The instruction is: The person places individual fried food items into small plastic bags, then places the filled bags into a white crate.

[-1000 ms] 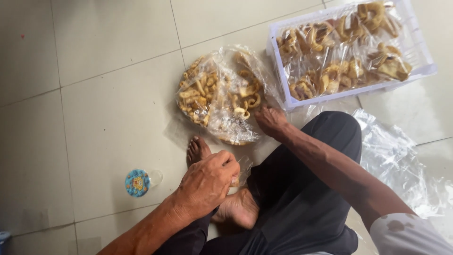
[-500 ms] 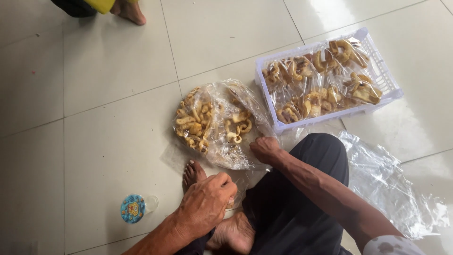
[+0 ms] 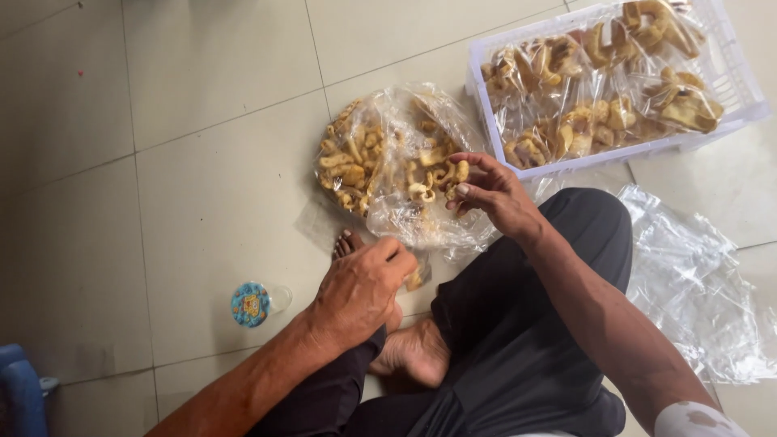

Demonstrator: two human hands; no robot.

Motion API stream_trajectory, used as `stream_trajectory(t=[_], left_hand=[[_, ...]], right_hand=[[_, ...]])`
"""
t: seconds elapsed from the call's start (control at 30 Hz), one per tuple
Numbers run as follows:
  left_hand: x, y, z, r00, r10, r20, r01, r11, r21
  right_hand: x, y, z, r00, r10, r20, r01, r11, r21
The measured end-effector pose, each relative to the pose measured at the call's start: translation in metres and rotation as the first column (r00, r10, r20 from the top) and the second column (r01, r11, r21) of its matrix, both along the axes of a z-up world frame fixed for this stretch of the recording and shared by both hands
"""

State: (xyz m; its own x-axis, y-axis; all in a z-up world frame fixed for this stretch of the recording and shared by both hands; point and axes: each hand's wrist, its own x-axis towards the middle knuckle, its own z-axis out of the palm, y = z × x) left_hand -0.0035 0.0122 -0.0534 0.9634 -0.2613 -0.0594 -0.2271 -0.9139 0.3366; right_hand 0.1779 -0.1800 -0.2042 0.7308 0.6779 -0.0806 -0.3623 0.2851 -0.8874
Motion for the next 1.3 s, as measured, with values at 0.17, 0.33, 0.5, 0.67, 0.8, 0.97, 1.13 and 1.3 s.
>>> stream_trajectory(t=[0.17,0.33,0.5,0.67,0.8,0.97,1.13,1.3], left_hand=[[0.002,0.0,0.008,0.997,0.003,0.082,-0.008,0.999,0.054],[0.007,-0.004,0.02,0.985,-0.062,0.159,0.041,0.99,0.135],[0.008,-0.01,0.027,0.98,-0.092,0.176,0.071,0.99,0.12],[0.009,-0.008,0.025,0.97,-0.071,0.232,0.041,0.99,0.135],[0.008,-0.009,0.017,0.97,-0.075,0.23,0.053,0.994,0.099],[0.008,-0.011,0.014,0.97,-0.065,0.235,0.048,0.996,0.076],[0.011,-0.01,0.017,0.974,-0.029,0.226,0.028,1.0,0.01],[0.009,-0.008,0.019,0.98,0.049,0.192,-0.042,0.998,-0.04]], right_hand=[[-0.025,-0.009,0.016,0.996,-0.02,-0.09,0.037,0.981,0.189],[-0.044,-0.024,0.062,0.993,-0.11,0.051,0.091,0.953,0.289],[-0.071,-0.023,0.111,0.988,-0.034,0.152,-0.009,0.963,0.271],[-0.076,-0.02,0.119,0.971,0.054,0.234,-0.079,0.992,0.099],[-0.08,-0.021,0.123,0.928,0.084,0.363,-0.027,0.987,-0.158],[-0.08,-0.019,0.12,0.868,0.065,0.492,0.078,0.961,-0.264],[-0.079,-0.019,0.111,0.795,0.018,0.607,0.164,0.956,-0.242],[-0.082,-0.018,0.12,0.779,-0.006,0.627,0.206,0.947,-0.247]])
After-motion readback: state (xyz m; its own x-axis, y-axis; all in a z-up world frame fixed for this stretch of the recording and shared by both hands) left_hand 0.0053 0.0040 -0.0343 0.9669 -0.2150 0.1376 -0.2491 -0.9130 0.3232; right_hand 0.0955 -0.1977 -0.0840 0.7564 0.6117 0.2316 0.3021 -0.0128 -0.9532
